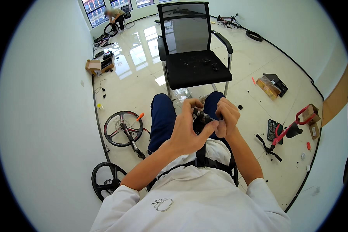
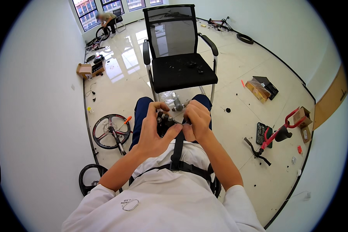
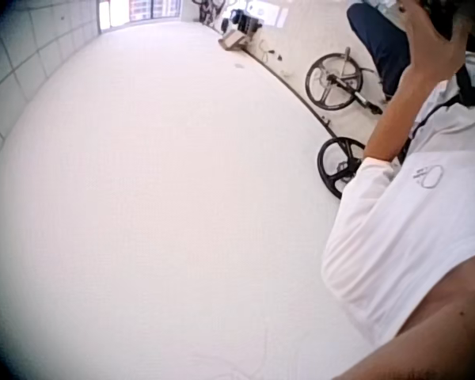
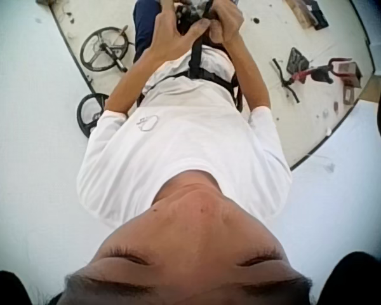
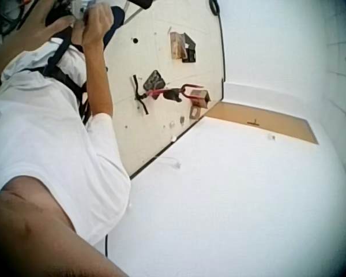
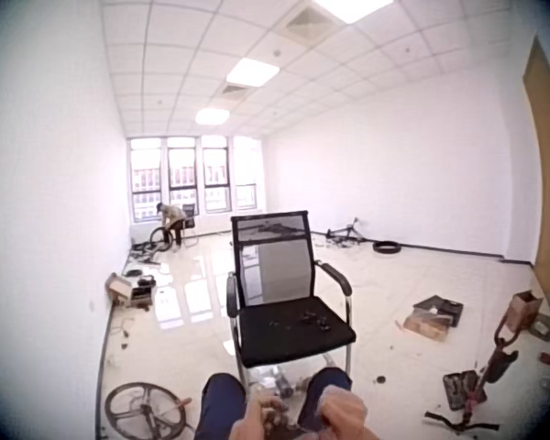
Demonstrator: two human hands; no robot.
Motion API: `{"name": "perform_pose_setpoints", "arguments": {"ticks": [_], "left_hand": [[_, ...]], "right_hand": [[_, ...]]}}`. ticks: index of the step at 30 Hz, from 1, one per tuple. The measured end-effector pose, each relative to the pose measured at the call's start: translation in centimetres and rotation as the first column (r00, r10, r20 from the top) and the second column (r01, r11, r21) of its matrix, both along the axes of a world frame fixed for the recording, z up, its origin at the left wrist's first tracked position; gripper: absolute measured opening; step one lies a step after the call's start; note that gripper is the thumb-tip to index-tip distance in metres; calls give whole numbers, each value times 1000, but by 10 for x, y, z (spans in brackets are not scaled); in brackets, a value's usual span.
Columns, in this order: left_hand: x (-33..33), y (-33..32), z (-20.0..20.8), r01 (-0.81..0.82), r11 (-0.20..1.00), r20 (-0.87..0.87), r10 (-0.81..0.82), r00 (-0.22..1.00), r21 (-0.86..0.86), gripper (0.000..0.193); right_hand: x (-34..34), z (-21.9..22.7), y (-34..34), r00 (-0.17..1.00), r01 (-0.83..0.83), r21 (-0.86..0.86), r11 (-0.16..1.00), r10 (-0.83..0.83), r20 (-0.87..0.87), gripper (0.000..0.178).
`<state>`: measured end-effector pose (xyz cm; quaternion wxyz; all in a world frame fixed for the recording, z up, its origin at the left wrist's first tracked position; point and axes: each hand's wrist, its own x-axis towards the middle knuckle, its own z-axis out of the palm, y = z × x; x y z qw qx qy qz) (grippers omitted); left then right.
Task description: The person assembles small bicycle components on a black chair seat, using an Allen key to tighten bolts and nuts. They handle multiple small parts, including brackets and fasteners, and occasionally shift position while working.
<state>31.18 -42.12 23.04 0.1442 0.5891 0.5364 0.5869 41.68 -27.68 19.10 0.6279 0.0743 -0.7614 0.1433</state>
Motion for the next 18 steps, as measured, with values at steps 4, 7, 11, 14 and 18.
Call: {"name": "perform_pose_setpoints", "arguments": {"ticks": [4,7,11,14,18], "left_hand": [[-2,-8,-1,176,984,177,-176,968,12,43],[-3,-10,-3,250,963,247,-267,931,99,38],[0,-11,1,215,975,166,-220,961,53,31],[0,-12,3,132,991,336,-131,933,22,22],[-44,-10,4,151,988,748,-124,652,33,25]], "right_hand": [[13,22,-12,999,-43,59,997,43,8,27],[17,39,-24,999,7,220,976,-13,29,21],[17,44,-31,997,16,271,962,-35,67,17],[21,49,-38,997,12,273,962,-32,71,15],[40,44,-39,993,-110,-173,979,100,-66,13]]}}
